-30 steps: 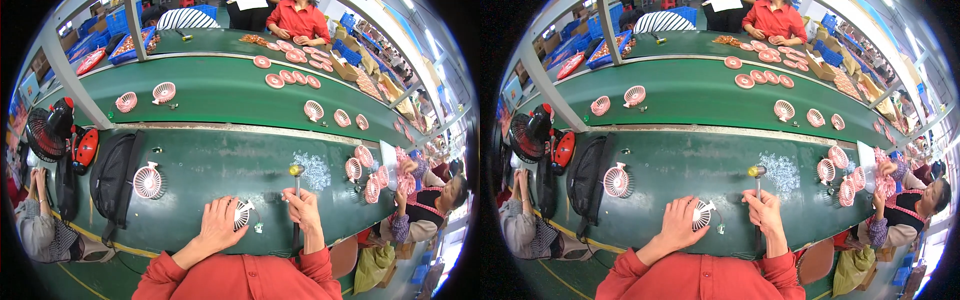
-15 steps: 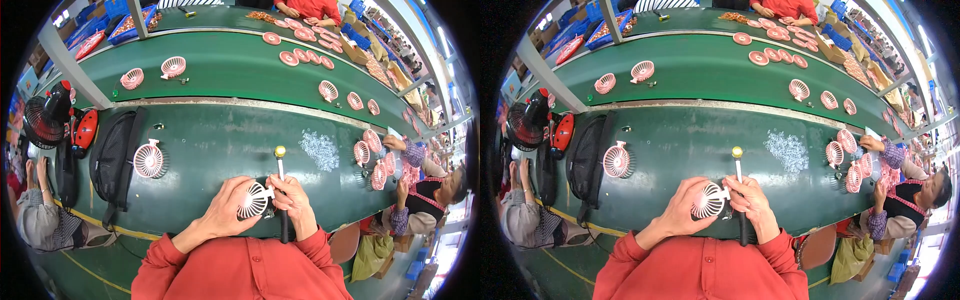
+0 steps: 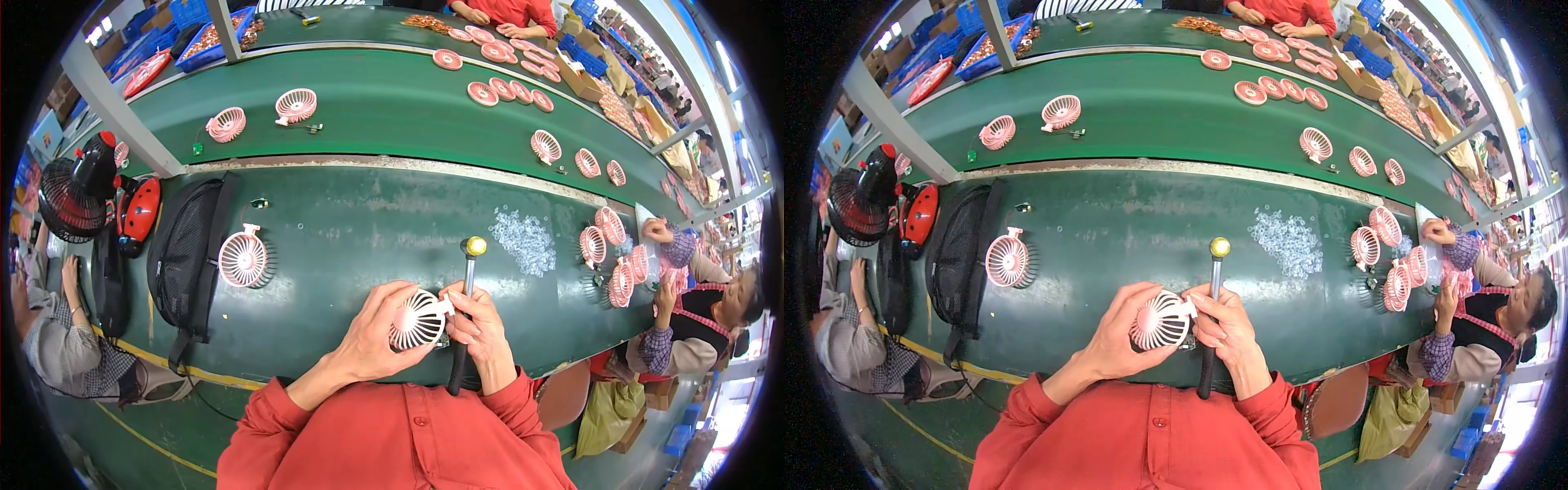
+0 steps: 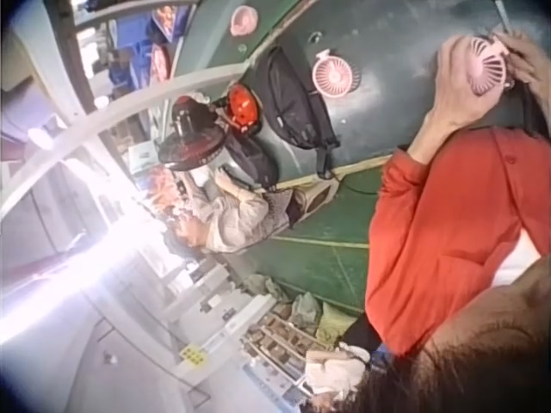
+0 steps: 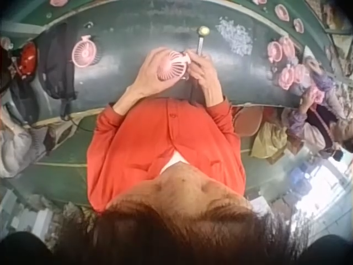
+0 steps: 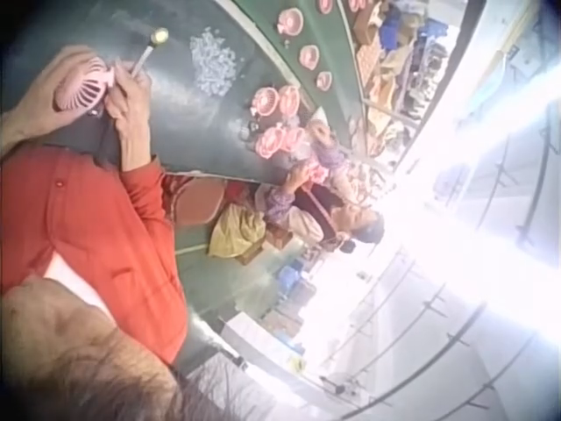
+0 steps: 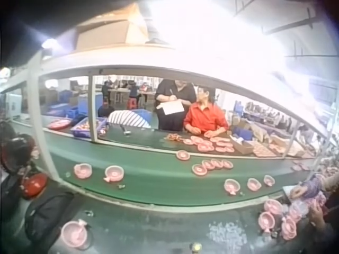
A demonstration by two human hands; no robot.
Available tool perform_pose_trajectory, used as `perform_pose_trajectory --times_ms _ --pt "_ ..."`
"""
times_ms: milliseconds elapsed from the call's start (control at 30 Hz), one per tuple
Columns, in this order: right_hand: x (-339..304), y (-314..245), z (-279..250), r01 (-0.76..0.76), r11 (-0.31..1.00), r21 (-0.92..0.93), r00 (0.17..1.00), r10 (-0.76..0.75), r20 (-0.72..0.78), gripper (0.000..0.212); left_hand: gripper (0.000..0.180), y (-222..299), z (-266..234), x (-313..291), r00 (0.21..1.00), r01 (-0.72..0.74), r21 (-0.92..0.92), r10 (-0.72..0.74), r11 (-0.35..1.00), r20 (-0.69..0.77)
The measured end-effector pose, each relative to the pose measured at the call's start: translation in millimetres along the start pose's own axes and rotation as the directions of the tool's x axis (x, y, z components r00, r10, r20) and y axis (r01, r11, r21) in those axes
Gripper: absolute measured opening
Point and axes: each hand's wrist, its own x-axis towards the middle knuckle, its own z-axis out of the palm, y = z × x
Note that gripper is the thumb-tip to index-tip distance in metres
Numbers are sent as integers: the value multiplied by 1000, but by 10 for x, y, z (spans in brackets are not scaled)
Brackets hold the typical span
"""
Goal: The person assembles portable fan covers by fitting components into the fan grilles and securing them into place using a small hammer.
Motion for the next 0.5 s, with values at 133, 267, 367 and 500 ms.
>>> perform_pose_trajectory --times_ms 133,267,367,500 --pt "-43 -8 57 28 999 -36 999 -28 19 18 74 -5 -15 2 1000 6 18 -6 1000 -11" --pt "-129 -11 238 73 958 -279 988 -107 -109 24 74 27 -24 0 999 15 95 -12 995 -35" --pt "-122 115 207 202 558 -805 896 -437 -78 17 74 89 -28 16 999 -8 179 17 984 -52" --pt "-158 95 250 282 207 -937 826 -548 128 18 75 117 -16 15 992 -63 261 89 963 -91"
